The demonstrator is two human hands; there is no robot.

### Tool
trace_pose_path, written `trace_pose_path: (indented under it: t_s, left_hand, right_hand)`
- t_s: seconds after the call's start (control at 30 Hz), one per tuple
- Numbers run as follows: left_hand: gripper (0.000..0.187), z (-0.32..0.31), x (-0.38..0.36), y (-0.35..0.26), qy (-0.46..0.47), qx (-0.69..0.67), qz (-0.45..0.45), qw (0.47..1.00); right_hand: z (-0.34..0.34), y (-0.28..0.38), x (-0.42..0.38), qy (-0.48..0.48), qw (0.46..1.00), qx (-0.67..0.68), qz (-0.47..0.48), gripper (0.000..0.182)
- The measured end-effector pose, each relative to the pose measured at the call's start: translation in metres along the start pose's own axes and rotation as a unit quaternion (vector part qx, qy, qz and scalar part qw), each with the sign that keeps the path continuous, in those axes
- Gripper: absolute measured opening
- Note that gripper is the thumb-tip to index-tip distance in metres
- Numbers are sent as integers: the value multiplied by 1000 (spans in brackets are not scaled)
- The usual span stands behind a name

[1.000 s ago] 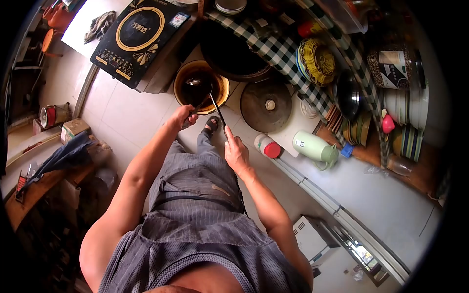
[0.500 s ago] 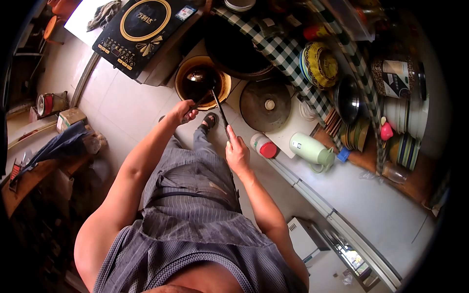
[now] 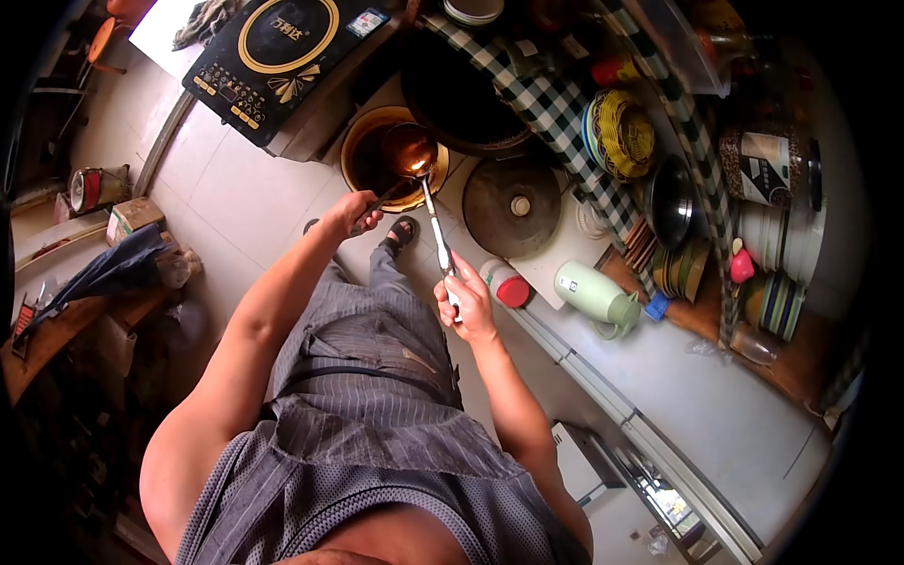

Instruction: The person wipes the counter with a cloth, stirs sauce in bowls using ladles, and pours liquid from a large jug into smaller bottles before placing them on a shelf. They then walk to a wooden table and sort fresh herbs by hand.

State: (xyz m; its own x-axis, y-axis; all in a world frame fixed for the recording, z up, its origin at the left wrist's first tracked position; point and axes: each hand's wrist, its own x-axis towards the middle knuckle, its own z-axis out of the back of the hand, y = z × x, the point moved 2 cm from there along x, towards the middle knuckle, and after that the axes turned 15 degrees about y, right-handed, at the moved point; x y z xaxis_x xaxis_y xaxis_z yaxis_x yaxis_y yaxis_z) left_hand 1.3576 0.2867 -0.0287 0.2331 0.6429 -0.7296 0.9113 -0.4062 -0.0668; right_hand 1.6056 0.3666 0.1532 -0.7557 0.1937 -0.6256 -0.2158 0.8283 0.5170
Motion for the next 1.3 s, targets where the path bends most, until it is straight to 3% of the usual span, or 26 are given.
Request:
trace_pose_path:
  t_s: [0.17,0.27,0.43,0.53,0.6,0.7,0.73,0.77,0.83,0.87,1.03,1.1,1.13,1.3]
  left_hand:
    - [23,-3,-4,-1,-20,26,-24,999]
    - [21,2,1,-1,-14,17,-38,999]
    - [20,1,0,0,-28,-11,-31,999]
    - [20,1,0,0,-25,-13,-28,999]
    - [21,4,1,1,-22,-3,-27,999]
    - [21,0,-3,0,-24,7,-29,999]
    - [22,-3,-4,-1,-32,5,-30,999]
    - [22,-3,-5,-1,-30,9,-29,999]
    - [22,-2,-5,-2,-33,16,-19,999]
    - [21,-2,-5,-2,-33,13,-17,999]
    - [21,-1,-4,-1,-36,0,-24,999]
    - [21,4,-1,0,-33,6,-24,999]
    - [21,5,0,0,-35,10,-24,999]
    - [22,6,0,-2,-40,20,-22,999]
  right_hand:
    - [16,7,-11,91,988,119,-24,45]
    - [19,15,-12,193,947,256,-6,42]
    - [30,48,11,148,955,252,46,44]
    - [38,76,39,-4,997,32,72,45]
    - [50,91,64,-64,987,-124,73,48]
    - [68,114,94,-112,952,-280,58,12]
    - [86,116,107,-114,952,-278,62,12]
    - [106,116,122,-77,847,-498,173,8]
    - [122,113,143,-37,680,-680,270,10]
    - [135,109,154,-48,775,-587,232,9]
    - [98,122,145,-78,963,-246,78,16]
    - [79,127,137,-87,993,-77,-1,21]
    - [77,129,136,-50,997,-56,-7,29]
    - [88,126,126,7,999,52,-3,29]
